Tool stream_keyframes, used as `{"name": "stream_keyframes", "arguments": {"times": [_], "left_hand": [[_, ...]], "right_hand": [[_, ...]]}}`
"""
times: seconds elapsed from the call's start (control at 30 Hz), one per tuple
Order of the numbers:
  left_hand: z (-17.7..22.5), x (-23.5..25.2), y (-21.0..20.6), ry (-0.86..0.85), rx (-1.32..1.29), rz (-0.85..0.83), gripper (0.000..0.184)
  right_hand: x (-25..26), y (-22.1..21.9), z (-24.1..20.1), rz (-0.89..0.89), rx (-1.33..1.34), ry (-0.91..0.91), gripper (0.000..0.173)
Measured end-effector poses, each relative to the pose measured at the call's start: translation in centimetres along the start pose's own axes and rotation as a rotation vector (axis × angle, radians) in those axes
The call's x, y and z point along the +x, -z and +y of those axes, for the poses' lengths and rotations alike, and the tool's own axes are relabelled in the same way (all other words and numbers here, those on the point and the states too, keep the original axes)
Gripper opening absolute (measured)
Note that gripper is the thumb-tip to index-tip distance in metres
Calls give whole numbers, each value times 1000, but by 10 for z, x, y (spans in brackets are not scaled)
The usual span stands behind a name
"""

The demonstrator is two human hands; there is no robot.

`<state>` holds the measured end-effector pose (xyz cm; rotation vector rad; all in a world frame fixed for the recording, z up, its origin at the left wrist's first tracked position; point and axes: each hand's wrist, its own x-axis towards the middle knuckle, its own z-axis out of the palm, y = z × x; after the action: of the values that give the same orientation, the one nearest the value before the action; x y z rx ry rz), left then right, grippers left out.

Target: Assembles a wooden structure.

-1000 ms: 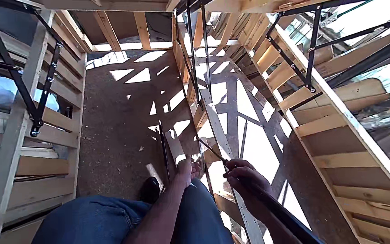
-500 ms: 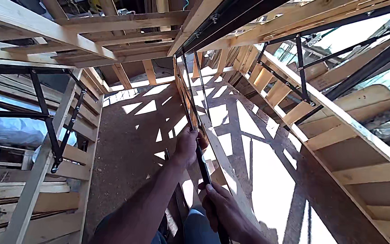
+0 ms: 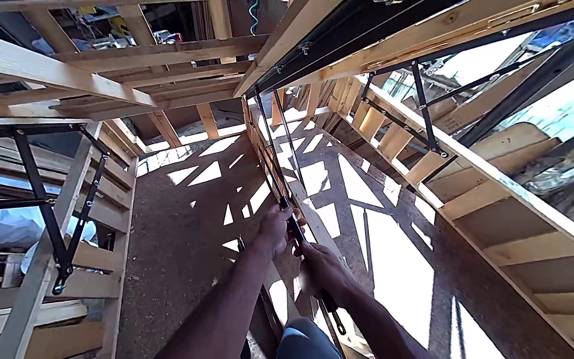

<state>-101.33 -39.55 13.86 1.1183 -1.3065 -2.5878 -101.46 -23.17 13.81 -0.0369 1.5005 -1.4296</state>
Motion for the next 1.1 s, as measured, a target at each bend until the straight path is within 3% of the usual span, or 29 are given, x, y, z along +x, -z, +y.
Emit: {"name": "stream_keyframes", "arguments": {"times": [0.4, 0.87, 1.1], "left_hand": [[-8, 14, -8, 17, 0, 35, 30], [-17, 14, -16, -25, 44, 86, 34], [-17, 18, -19, -1, -28, 60, 34]], "right_hand": [[14, 8, -11, 39, 41, -64, 46], [17, 21, -1, -123, 359, -91, 51], [16, 22, 2, -37, 256, -39, 49]]}}
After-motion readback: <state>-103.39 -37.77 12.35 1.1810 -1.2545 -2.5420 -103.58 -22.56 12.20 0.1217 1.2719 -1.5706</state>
